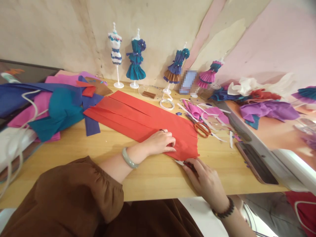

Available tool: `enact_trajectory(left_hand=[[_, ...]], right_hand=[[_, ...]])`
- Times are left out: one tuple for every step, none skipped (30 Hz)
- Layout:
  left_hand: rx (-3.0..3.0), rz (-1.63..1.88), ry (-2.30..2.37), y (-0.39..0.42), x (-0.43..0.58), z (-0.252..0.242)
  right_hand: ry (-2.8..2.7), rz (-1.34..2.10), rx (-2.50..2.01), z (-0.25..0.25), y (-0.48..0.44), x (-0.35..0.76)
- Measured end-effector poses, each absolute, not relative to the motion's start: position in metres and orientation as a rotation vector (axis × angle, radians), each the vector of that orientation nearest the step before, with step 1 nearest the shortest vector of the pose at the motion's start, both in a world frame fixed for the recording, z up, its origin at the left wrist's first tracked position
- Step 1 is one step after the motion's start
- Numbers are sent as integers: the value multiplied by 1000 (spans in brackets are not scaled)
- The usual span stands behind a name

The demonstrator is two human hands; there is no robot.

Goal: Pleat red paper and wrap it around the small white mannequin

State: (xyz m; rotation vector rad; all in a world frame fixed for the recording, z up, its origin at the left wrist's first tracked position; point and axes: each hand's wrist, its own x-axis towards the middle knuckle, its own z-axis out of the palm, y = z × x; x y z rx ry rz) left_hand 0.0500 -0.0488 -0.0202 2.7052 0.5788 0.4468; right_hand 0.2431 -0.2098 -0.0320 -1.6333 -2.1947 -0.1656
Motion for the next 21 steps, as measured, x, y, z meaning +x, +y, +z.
enact_trajectory(left_hand=[[2703, 446, 582, -49, 50, -20], [2702, 444, 583, -49, 50, -19], [2701, 443, 582, -49, 50, -19], [2699, 443, 583, -50, 50, -19], [2696, 446, 584, -50, 50, -19], [2694, 449, 583, -50, 51, -19], [2692, 454, 582, -50, 51, -19], [2692, 460, 580, -50, 51, -20], [2691, 465, 579, -50, 51, -20], [2692, 467, 579, -50, 51, -21], [2692, 467, 577, -50, 51, -21], [2691, 468, 577, -50, 51, -22], [2690, 467, 578, -49, 50, -22], [2688, 467, 577, -49, 50, -22], [2686, 467, 576, -49, 50, -22], [2684, 468, 576, -49, 50, -22], [2681, 468, 576, -49, 50, -22], [2680, 467, 578, -49, 50, -22], [2680, 463, 580, -49, 50, -22], [2681, 460, 580, -49, 50, -22], [2682, 458, 580, -49, 50, -22]], right_hand=[[-2195, -172, -1627, -32, -209, 242], [-2194, -181, -1622, -31, -209, 241], [-2195, -189, -1618, -31, -208, 241], [-2196, -197, -1615, -32, -208, 241], [-2198, -203, -1613, -32, -208, 241], [-2199, -208, -1613, -32, -208, 242], [-2201, -211, -1615, -33, -208, 242], [-2201, -215, -1617, -33, -208, 242], [-2203, -221, -1616, -33, -208, 242], [-2205, -227, -1615, -33, -208, 242], [-2208, -230, -1615, -33, -208, 242], [-2212, -233, -1614, -32, -208, 242], [-2215, -234, -1614, -32, -208, 241], [-2215, -231, -1615, -31, -207, 240], [-2214, -227, -1617, -31, -207, 240], [-2213, -221, -1618, -31, -207, 239], [-2212, -217, -1619, -31, -206, 238], [-2213, -214, -1619, -31, -205, 237], [-2215, -212, -1618, -31, -205, 237], [-2216, -214, -1615, -32, -205, 237], [-2214, -220, -1612, -32, -205, 237]])
